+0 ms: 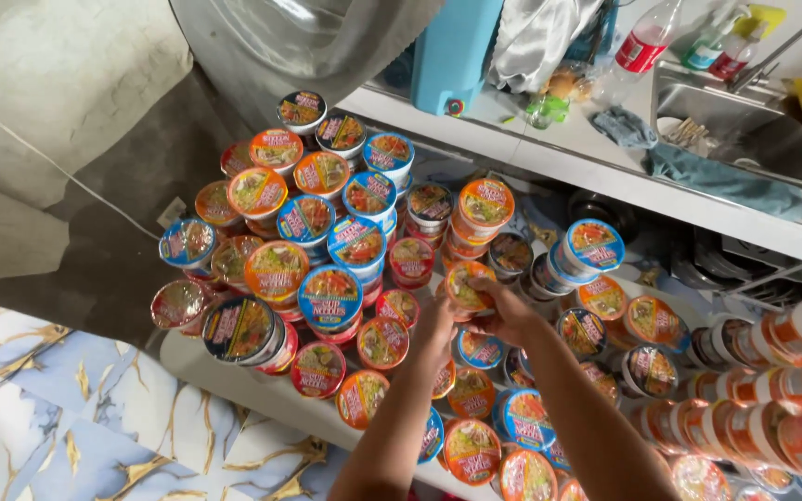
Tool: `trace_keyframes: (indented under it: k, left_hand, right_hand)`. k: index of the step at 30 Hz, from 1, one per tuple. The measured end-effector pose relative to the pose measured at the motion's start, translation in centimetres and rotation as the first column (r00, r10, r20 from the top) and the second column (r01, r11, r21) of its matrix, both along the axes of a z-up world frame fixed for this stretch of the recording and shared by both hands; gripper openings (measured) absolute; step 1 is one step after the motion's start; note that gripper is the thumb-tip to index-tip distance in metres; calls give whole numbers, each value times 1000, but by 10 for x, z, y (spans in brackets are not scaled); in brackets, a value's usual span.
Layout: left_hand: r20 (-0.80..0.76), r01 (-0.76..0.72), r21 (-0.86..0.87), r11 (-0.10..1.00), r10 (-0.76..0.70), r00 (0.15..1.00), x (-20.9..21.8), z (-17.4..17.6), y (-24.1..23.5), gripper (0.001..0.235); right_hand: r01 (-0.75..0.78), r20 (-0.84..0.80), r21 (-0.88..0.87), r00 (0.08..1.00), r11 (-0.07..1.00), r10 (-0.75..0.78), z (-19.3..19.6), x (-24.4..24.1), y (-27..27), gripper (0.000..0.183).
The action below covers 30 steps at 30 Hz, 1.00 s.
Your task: Organizes and stacks various brands and flavors of instant noodle cups on a table and inside cardboard boxes.
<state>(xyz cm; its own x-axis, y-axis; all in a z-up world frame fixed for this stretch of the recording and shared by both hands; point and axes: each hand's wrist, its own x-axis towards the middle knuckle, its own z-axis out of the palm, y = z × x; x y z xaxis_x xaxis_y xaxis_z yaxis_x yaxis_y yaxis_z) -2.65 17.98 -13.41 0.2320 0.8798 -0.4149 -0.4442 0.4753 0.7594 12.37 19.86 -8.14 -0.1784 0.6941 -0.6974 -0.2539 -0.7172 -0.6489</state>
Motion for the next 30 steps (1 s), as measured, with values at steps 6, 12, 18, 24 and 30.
trace_keyframes:
  k: [6,12,18,24,30]
  left_hand:
    - [93,-232,-233,944,259,961,33,-105,39,40]
    - [1,-249,-215,944,255,967,31,-100,42,34]
    - [-407,-4,-10,1000,0,913,24,-94,28,38]
    - [-339,-271,292,917,364,868,36,32,-14,73]
    - [-140,-277,240,931,315,939,50,7,-7,70]
  right_hand:
    - [41,-30,-19,999,999,-41,-75,5,35,40]
    - [-6,19,-41,1000,999,7,-77,2,52,41]
    - [38,-43,88,998,995,-35,-96,28,43,37]
    - [556,-285,-62,786,829,-548,-80,55,19,59]
    - [697,-359,-90,644,711,-676,-57,32,44,59]
